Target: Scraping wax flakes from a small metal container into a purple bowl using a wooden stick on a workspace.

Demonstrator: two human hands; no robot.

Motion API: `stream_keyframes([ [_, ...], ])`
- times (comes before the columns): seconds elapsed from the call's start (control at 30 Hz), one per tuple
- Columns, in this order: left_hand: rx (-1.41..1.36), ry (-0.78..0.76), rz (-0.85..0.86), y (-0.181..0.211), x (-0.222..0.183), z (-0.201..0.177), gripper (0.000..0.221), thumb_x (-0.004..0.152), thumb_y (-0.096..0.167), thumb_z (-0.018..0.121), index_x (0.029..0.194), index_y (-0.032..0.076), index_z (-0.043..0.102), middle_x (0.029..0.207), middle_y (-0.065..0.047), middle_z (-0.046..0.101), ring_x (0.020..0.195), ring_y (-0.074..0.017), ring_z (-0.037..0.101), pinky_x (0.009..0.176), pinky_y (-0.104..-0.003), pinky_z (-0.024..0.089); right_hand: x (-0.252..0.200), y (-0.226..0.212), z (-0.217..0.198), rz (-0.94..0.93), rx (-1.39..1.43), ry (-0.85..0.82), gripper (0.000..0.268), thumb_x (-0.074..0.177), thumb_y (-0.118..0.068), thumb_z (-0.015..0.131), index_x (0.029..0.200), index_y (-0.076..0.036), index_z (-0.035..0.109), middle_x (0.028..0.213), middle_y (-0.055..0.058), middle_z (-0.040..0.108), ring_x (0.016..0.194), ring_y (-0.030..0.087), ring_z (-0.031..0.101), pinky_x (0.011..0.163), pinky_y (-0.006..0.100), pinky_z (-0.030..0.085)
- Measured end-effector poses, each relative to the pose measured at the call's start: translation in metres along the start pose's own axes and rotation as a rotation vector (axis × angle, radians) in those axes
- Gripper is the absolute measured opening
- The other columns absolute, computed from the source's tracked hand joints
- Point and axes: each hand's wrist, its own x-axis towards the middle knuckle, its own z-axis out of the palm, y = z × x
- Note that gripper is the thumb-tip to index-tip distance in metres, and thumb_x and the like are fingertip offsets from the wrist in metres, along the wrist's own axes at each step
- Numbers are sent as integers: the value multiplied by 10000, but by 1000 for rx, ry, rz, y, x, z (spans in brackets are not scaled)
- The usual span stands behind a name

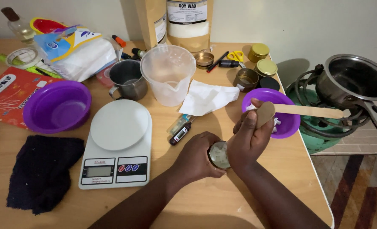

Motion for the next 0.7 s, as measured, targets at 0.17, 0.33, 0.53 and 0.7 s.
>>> stream_keyframes([
  [0.17, -8, -33, 13, -3, 0, -3, 682, 479, 323, 818, 1079, 70, 617, 1011, -130, 636, 1024, -345, 617, 862, -416, 504, 3, -1, -2, 54, 71, -62, 258, 1013, -110, 326, 1183, 39, 450, 638, 7, 364, 434, 60, 338, 418, 197, 322],
  [0.33, 23, -39, 76, -10, 0, 1, 692, 493, 301, 829, 1105, 63, 610, 1035, -135, 633, 1035, -346, 616, 882, -425, 498, 6, 0, -2, 93, 136, -106, 272, 1017, -140, 327, 1202, 33, 428, 642, 19, 356, 436, 70, 311, 418, 205, 305],
  [0.53, -21, -24, 152, -15, 0, 2, 686, 480, 294, 829, 1089, 59, 618, 1030, -128, 639, 1029, -342, 619, 873, -404, 504, 8, -1, -4, 205, 180, -187, 267, 1028, -193, 358, 1205, -6, 429, 696, 26, 352, 479, 94, 321, 432, 228, 297],
  [0.7, -11, 4, 191, -25, 2, 9, 676, 456, 305, 828, 1054, 65, 623, 987, -125, 641, 1000, -331, 630, 860, -400, 503, 11, 5, -6, 315, 258, -235, 262, 1034, -229, 332, 1203, -51, 421, 711, 6, 324, 490, 81, 285, 431, 221, 257],
])
